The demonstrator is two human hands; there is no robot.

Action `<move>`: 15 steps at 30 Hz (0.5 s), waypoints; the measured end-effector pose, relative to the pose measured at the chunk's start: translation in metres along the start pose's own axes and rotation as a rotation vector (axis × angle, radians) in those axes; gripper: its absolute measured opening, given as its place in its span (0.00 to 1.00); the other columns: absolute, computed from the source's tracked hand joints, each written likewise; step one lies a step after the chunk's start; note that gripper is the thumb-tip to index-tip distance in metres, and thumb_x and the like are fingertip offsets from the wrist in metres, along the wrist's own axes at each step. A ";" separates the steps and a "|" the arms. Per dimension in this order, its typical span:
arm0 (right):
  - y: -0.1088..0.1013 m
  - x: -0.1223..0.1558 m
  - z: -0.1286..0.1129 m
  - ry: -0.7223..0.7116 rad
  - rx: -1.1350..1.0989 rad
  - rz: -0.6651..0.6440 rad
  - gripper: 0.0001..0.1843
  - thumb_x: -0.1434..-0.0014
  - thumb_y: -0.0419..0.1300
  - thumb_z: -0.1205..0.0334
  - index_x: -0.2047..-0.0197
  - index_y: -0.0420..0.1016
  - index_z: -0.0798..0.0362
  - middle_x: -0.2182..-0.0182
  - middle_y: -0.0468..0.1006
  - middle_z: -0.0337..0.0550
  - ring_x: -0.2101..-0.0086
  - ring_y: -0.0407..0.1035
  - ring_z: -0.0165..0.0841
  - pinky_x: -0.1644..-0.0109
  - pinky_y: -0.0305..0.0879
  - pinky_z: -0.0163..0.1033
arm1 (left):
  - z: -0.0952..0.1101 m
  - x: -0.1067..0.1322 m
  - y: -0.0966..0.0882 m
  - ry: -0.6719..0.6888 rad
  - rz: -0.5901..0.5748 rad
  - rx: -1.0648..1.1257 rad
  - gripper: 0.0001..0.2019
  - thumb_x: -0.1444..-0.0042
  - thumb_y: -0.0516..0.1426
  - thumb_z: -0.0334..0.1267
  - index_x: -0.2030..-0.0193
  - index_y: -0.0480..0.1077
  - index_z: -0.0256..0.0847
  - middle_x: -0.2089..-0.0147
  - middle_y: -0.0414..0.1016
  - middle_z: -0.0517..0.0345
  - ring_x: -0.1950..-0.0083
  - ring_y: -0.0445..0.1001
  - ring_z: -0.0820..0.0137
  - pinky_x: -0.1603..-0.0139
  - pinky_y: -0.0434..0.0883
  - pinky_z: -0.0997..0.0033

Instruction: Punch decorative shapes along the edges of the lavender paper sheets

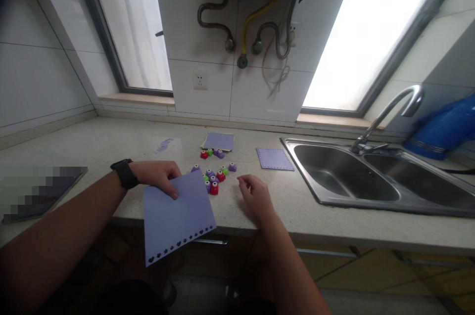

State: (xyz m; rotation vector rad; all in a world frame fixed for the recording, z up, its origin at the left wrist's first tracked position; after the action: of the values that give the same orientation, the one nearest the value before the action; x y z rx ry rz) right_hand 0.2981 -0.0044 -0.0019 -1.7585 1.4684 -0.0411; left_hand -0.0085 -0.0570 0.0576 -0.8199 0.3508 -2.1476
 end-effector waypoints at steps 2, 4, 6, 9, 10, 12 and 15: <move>0.003 0.005 -0.016 -0.033 -0.124 -0.103 0.14 0.33 0.56 0.54 0.57 0.80 0.52 0.66 0.82 0.46 0.65 0.74 0.37 0.60 0.68 0.41 | 0.008 -0.004 -0.001 0.003 -0.020 -0.018 0.13 0.53 0.70 0.44 0.60 0.85 0.44 0.63 0.87 0.51 0.64 0.84 0.57 0.65 0.78 0.67; 0.009 0.012 -0.032 0.015 -0.284 -0.248 0.15 0.31 0.55 0.53 0.59 0.80 0.52 0.70 0.80 0.43 0.68 0.72 0.35 0.62 0.67 0.41 | 0.016 -0.007 -0.002 0.005 -0.046 -0.038 0.12 0.54 0.71 0.44 0.61 0.85 0.43 0.64 0.87 0.51 0.65 0.84 0.58 0.67 0.77 0.68; 0.017 0.018 -0.045 0.092 -0.421 -0.398 0.14 0.32 0.57 0.52 0.57 0.79 0.52 0.71 0.79 0.42 0.69 0.71 0.34 0.65 0.66 0.39 | 0.024 -0.011 -0.001 0.007 -0.072 -0.055 0.11 0.55 0.71 0.42 0.63 0.85 0.43 0.65 0.86 0.51 0.67 0.83 0.58 0.68 0.77 0.68; 0.030 0.024 -0.057 0.173 -0.580 -0.550 0.12 0.35 0.61 0.53 0.62 0.78 0.53 0.71 0.77 0.41 0.70 0.70 0.32 0.66 0.65 0.38 | 0.035 -0.015 0.001 0.019 -0.102 -0.066 0.11 0.55 0.72 0.42 0.64 0.85 0.43 0.67 0.86 0.51 0.69 0.82 0.59 0.70 0.75 0.69; 0.033 0.026 -0.059 0.193 -0.621 -0.578 0.12 0.35 0.61 0.53 0.64 0.77 0.53 0.73 0.75 0.40 0.72 0.68 0.30 0.67 0.63 0.37 | 0.038 -0.015 0.001 0.025 -0.106 -0.063 0.11 0.56 0.72 0.42 0.65 0.85 0.42 0.68 0.86 0.50 0.70 0.82 0.59 0.71 0.75 0.69; 0.038 0.027 -0.059 0.220 -0.676 -0.594 0.14 0.35 0.61 0.54 0.69 0.74 0.54 0.76 0.73 0.37 0.75 0.65 0.28 0.69 0.61 0.35 | 0.041 -0.014 0.001 0.043 -0.097 -0.043 0.11 0.57 0.73 0.43 0.66 0.85 0.42 0.69 0.85 0.50 0.71 0.81 0.59 0.71 0.74 0.68; 0.040 0.028 -0.057 0.234 -0.692 -0.545 0.15 0.35 0.62 0.54 0.70 0.73 0.54 0.78 0.70 0.35 0.77 0.63 0.27 0.73 0.57 0.34 | 0.038 -0.008 -0.009 0.096 0.005 0.025 0.14 0.54 0.71 0.50 0.67 0.85 0.41 0.69 0.84 0.50 0.71 0.80 0.61 0.71 0.73 0.69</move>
State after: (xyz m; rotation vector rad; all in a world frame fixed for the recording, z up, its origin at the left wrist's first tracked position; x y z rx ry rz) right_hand 0.2461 -0.0583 -0.0007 -2.7663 1.1835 -0.0214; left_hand 0.0148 -0.0440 0.0873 -0.7027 0.3733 -2.1869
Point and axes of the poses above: each hand's wrist, its own x-axis away from the middle knuckle, its own y-axis out of the palm, z = x × y, the point moved 4 cm from there along -x, towards the middle knuckle
